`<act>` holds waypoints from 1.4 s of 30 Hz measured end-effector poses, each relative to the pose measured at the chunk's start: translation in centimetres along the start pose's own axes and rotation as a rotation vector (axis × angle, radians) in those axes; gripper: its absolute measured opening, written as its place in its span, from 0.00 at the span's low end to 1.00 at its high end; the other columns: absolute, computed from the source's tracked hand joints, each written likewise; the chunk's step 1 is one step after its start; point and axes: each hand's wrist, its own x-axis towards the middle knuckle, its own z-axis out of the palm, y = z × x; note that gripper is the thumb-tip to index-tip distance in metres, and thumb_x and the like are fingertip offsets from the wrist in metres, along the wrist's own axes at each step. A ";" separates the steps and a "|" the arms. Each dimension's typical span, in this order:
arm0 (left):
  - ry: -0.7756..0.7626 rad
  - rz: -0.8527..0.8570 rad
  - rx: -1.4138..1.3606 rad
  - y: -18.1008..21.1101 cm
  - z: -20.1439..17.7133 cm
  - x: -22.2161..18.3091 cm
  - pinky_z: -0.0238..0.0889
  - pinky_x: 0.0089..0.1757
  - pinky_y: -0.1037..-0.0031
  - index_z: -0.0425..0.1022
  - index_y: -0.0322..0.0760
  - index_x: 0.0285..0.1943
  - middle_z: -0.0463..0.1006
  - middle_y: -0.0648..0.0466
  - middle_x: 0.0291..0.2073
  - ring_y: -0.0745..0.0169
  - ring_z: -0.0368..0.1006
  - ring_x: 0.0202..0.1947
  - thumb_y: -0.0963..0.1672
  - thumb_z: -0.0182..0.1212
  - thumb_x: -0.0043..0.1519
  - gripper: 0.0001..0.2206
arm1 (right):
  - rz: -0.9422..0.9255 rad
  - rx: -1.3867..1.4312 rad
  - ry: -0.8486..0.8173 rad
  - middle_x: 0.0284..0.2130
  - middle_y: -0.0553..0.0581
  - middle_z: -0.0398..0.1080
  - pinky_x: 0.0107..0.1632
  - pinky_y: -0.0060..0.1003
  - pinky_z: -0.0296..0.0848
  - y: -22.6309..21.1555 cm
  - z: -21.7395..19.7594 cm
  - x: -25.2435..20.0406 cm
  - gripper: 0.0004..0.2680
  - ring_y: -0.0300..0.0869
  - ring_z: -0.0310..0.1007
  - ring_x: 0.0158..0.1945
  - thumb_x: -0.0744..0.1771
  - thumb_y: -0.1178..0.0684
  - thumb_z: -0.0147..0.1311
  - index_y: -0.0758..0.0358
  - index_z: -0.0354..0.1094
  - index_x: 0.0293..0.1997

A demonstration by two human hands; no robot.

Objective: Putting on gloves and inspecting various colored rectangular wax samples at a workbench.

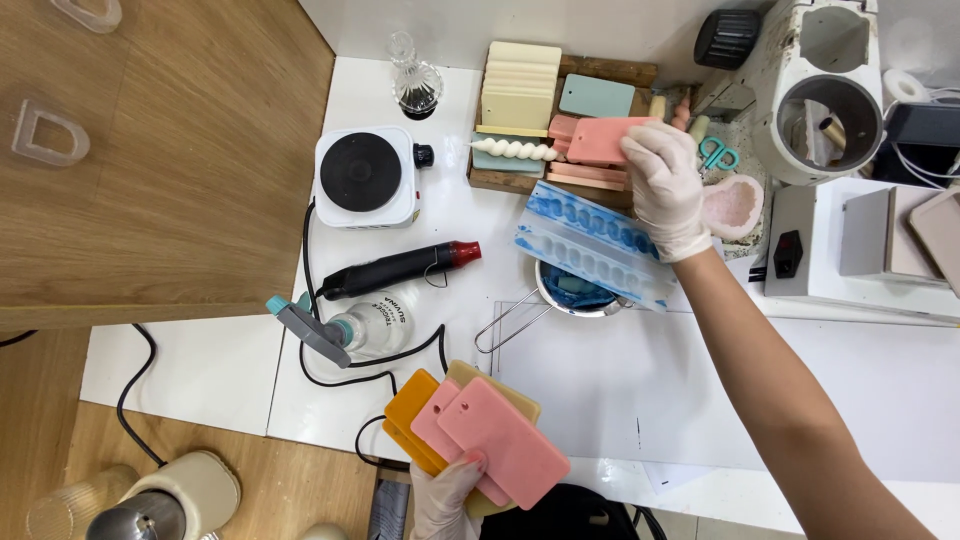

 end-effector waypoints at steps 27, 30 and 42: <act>0.004 0.058 0.034 1.7 0.8 -3.2 0.72 0.51 0.65 0.66 0.37 0.67 0.77 0.51 0.53 0.61 0.76 0.51 0.39 0.72 0.48 0.34 | -0.076 -0.065 0.442 0.46 0.57 0.70 0.53 0.45 0.74 -18.4 -11.0 0.9 0.14 0.51 0.72 0.50 0.62 0.71 0.69 0.60 0.67 0.42; 0.010 0.076 0.016 1.6 0.2 -3.3 0.72 0.51 0.65 0.65 0.36 0.67 0.77 0.50 0.53 0.61 0.75 0.51 0.39 0.72 0.48 0.34 | -0.055 -0.061 0.424 0.47 0.56 0.70 0.51 0.43 0.73 -18.6 -10.5 0.5 0.15 0.51 0.72 0.50 0.62 0.71 0.68 0.60 0.66 0.43; 0.060 0.025 0.057 1.2 0.5 -2.8 0.73 0.50 0.65 0.66 0.36 0.66 0.78 0.50 0.52 0.60 0.76 0.50 0.38 0.72 0.47 0.34 | 0.109 0.034 0.384 0.62 0.55 0.58 0.61 0.47 0.69 -18.3 -9.2 -0.7 0.15 0.49 0.63 0.65 0.64 0.71 0.70 0.57 0.67 0.45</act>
